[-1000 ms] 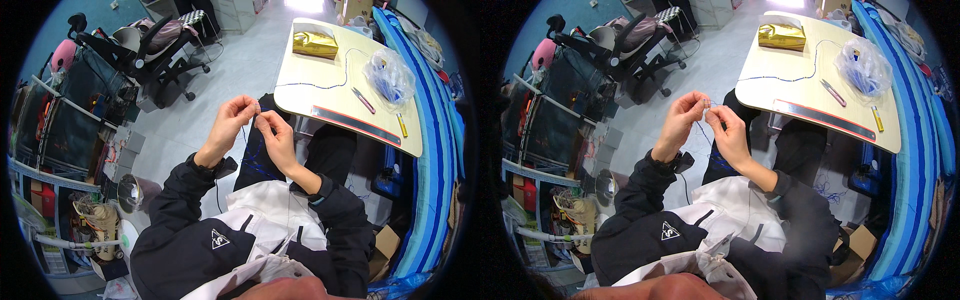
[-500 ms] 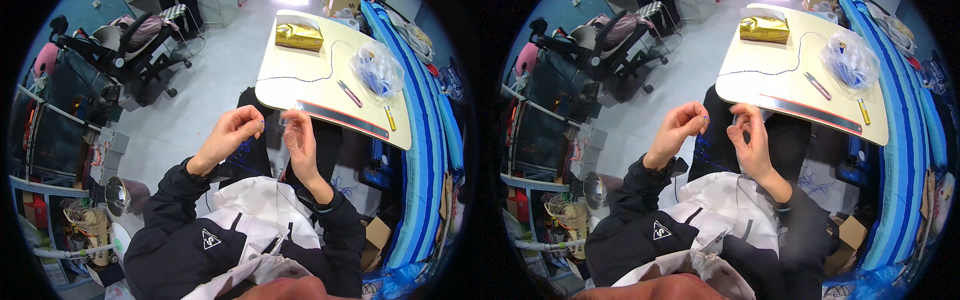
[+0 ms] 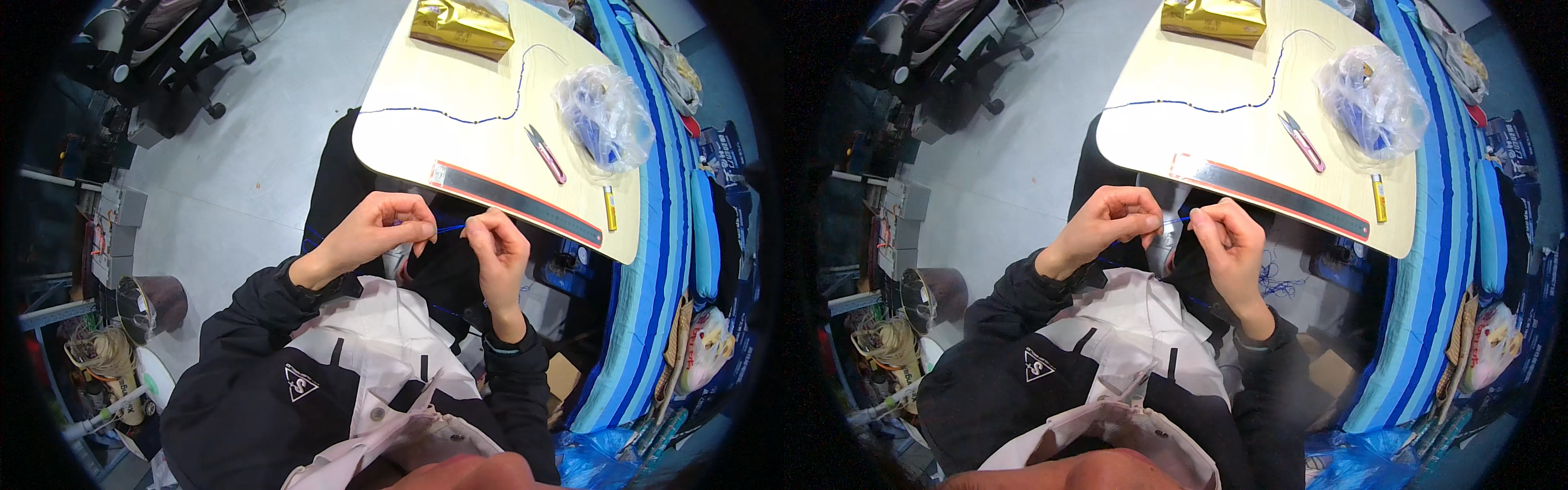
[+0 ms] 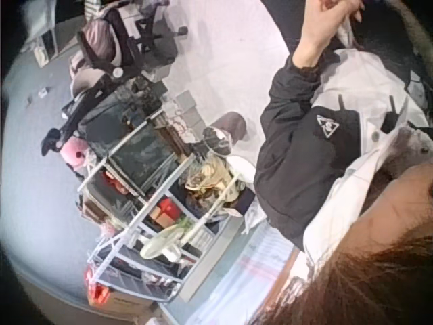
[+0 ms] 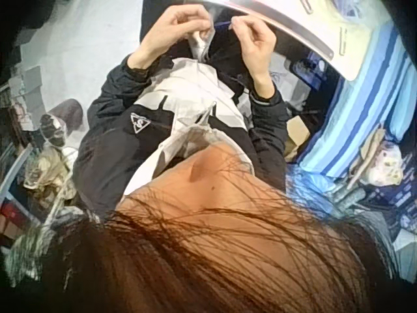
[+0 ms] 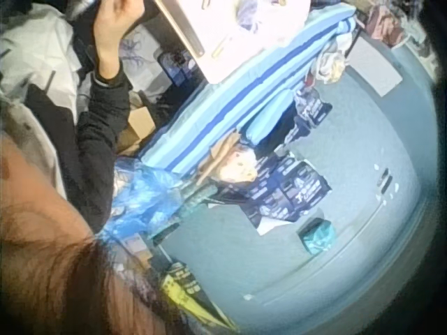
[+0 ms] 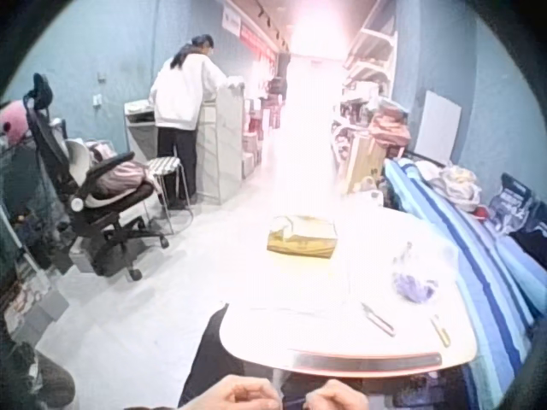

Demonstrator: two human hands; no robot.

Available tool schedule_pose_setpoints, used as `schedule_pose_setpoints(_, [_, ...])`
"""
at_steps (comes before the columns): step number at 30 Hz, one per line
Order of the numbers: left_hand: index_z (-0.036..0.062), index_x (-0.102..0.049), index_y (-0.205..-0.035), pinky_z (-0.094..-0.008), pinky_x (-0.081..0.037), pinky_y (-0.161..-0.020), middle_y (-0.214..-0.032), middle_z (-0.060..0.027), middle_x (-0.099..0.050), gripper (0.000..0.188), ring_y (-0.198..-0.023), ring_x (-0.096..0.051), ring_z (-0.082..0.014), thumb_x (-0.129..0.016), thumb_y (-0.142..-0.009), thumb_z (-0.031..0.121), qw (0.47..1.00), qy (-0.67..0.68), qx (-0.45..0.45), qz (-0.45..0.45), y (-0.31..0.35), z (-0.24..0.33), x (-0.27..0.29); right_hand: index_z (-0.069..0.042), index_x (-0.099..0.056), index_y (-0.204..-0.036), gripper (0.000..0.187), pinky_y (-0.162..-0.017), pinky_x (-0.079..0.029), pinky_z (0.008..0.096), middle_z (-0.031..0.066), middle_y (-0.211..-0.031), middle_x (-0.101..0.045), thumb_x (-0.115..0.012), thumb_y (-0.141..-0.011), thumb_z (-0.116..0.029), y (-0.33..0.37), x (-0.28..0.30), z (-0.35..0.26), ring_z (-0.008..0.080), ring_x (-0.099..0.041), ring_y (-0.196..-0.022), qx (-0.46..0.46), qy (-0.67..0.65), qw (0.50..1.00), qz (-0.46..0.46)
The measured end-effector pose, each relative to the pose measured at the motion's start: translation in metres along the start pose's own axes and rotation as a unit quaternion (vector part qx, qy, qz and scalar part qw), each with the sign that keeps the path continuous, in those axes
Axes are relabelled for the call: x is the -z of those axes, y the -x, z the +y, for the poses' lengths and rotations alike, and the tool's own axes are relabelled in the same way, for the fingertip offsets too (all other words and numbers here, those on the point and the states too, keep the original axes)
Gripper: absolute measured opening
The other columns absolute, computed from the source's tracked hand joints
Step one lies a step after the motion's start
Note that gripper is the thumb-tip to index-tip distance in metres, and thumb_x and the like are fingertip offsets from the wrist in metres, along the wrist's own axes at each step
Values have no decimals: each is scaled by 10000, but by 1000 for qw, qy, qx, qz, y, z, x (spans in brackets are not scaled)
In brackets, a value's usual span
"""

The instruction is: The person measures a blue LED string against a ruler on a table, then uses a lighter to heat and seal the wire ends. They repeatedly measure, cut, and seal segments of the LED string, placing finished pieces on the table.

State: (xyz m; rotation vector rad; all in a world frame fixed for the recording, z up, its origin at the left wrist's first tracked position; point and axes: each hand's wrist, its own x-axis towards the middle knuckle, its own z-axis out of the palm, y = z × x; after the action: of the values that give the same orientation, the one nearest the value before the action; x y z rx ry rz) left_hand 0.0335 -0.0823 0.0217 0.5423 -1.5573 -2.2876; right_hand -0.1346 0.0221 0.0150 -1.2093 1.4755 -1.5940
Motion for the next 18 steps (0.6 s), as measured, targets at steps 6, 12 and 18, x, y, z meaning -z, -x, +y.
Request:
schedule_pose_setpoints(6, [17, -629, -858, -159, -336, -523, -691, 8, -586, 137, -580, -461, -20, -595, -867, 149, 999, -8, 34, 29, -31, -6, 9, 26, -581, -736, 75, -470, -221, 222, -12, -594, -389, -623, -798, 23, -19, 20, 16, 52, -305, -520, 31, 98, 991, 87])
schedule_pose_setpoints(12, [-8, -620, -873, -165, -330, -525, -739, 11, -568, 125, -604, -430, -12, -592, -878, 114, 994, -36, 93, 37, -43, -2, 16, 7, -589, -737, 93, -435, -219, 236, 17, -549, -373, -668, -737, 56, -27, 27, 30, 91, -306, -469, 99, 216, 967, 93])
schedule_pose_setpoints(18, [-19, -629, -899, -155, -380, -564, -799, -9, -612, 119, -635, -474, -8, -588, -878, 91, 994, -73, 77, 32, -49, -5, 17, -9, -595, -742, 117, -419, -278, 231, 37, -560, -441, -683, -714, 64, -28, 29, 31, 102, -374, -455, 109, 244, 958, 98])
